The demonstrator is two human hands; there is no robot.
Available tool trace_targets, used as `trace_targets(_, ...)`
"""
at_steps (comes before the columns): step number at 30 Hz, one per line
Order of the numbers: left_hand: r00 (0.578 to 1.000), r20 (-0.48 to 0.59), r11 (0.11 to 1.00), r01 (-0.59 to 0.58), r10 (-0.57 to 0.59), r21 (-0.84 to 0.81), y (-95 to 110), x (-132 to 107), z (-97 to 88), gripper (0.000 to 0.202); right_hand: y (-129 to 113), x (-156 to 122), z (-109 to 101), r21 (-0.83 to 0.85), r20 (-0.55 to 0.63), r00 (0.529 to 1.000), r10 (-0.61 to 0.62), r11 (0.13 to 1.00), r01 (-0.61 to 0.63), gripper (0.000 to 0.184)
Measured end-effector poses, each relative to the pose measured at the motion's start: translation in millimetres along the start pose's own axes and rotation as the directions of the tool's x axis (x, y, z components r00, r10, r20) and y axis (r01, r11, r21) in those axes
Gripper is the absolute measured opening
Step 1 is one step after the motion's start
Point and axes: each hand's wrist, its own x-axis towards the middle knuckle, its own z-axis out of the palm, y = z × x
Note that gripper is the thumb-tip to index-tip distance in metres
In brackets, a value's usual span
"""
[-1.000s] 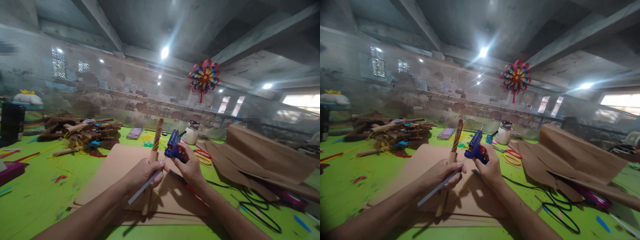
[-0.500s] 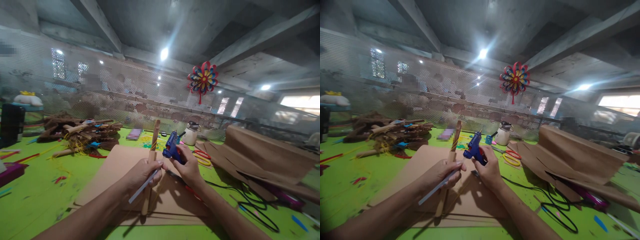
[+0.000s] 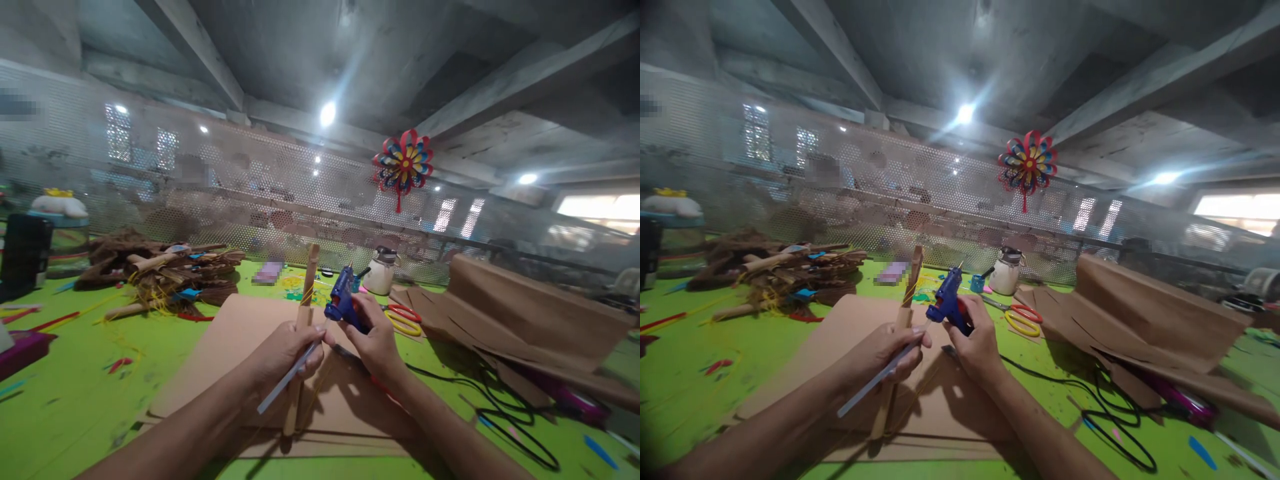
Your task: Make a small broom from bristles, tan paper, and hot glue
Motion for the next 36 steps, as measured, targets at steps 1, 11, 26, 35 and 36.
trace_targets(1,1.000,-0.003,1.000,0.000,0.000,0.001,-0.3,0.0,0.5,0.026,0.5,0.1,0.3,-0.001,-0.001,1.000,-0.002,1.000,0.002,0.036)
trace_targets(11,0.999,-0.034,0.995,-0.011,0.014,0.098,-4.9,2.0,-4.1,0.029,5.1,1.9,0.8,0.008,-0.001,1.000,0.022,1.000,-0.022,0.035)
trace_targets(26,0.976,-0.207,0.950,-0.128,0.069,-0.284,4.1,-0.7,-5.2,0.010,2.4,12.3,-12.6,0.600,0.207,0.861,0.465,0.635,-0.487,0.023)
trace_targets(35,0.995,-0.070,0.967,-0.083,0.068,-0.243,4.8,-3.8,2.8,0.019,-34.5,20.9,-4.7,0.564,0.243,0.861,0.447,0.657,-0.500,0.028)
trace_targets(36,0.996,-0.058,0.971,-0.072,0.061,-0.226,3.6,-4.0,3.3,0.019,-37.4,21.6,-2.5,0.549,0.241,0.867,0.437,0.675,-0.493,0.026)
